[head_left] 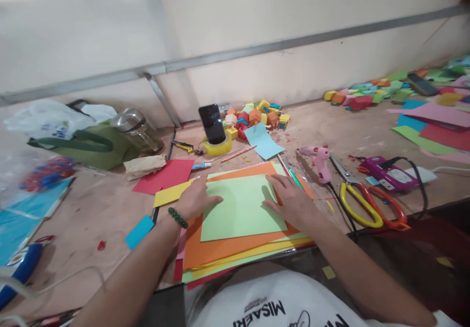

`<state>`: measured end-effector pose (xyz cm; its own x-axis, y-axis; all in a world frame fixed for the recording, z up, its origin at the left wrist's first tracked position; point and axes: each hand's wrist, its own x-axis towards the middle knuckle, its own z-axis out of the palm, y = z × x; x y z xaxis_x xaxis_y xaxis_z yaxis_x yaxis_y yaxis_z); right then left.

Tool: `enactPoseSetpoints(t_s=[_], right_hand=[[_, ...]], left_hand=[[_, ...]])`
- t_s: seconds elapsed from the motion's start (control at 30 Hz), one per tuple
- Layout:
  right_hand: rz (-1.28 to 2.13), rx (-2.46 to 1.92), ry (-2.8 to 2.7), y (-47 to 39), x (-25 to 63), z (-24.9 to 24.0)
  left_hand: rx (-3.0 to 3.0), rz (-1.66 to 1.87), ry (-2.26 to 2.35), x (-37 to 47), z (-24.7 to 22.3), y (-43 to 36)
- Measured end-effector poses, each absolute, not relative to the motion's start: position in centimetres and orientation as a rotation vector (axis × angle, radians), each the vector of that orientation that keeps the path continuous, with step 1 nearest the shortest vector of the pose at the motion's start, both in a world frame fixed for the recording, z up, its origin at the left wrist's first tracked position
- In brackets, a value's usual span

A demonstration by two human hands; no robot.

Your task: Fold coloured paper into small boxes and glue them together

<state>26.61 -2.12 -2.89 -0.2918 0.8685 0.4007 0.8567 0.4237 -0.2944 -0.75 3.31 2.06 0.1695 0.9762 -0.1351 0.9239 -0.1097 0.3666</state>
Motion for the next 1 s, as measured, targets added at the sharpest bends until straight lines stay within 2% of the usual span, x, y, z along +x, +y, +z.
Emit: enactPoseSetpoints(t_s=[0.1, 0.3, 0.47, 0.83, 1.0], right_hand=[[0.078, -1.489, -2.167, -2.1, 26.6, -2.7], [0.165, -1.512, -2.110, -2.0, 26.5, -2.7], [0.212, -1.542, -2.103, -2.1, 26.5, -2.8], [0.322, -1.585, -2.067, -2.0, 26.6, -2.6], [0.358, -1.610, -2.070, -2.0, 26.6, -2.4]], left_hand=[[2.015, 0.111, 1.808, -0.8, 2.3, 3.4], [2.059, 0.343, 1.719, -1.2, 1.6, 3.2], [2.229, 0.323, 1.651, -1.5, 1.1, 3.6], [2.046, 0.435, 1.441, -0.9, 1.5, 3.4], [2.179, 0.447, 1.457, -1.2, 1.1, 3.6]])
